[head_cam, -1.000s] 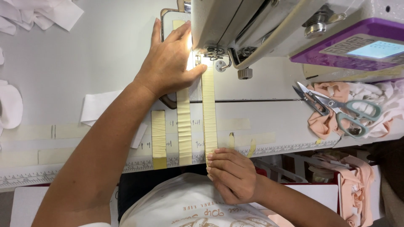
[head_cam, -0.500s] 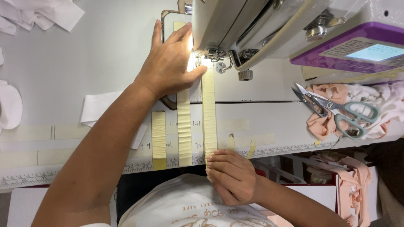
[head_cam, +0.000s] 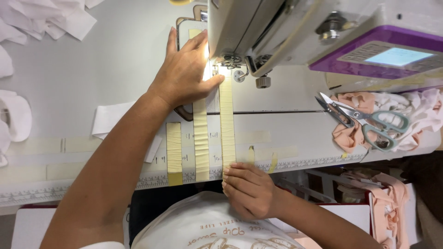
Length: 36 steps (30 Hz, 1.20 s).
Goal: Using an industrial sewing machine to attach white fabric strips onto a yellow base material at a fast pace.
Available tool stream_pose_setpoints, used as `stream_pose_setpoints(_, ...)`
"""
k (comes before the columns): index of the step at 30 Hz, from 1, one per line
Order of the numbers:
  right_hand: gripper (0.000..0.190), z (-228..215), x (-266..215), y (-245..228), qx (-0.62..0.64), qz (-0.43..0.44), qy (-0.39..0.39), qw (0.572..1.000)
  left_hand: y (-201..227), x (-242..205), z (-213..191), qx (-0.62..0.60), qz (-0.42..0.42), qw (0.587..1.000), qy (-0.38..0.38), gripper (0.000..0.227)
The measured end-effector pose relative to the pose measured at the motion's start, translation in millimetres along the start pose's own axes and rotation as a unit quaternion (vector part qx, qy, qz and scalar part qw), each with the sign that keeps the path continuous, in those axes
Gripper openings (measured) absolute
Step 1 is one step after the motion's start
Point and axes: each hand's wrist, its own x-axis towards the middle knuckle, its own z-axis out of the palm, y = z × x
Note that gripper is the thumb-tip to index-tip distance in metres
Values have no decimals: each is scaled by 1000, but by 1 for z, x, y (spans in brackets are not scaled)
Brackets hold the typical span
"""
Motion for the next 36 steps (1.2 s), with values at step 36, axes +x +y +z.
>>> stream_pose_setpoints(36,16,-8,-12,2,-51,-10,-6,999,67,-101,1,32,148,987,61,37)
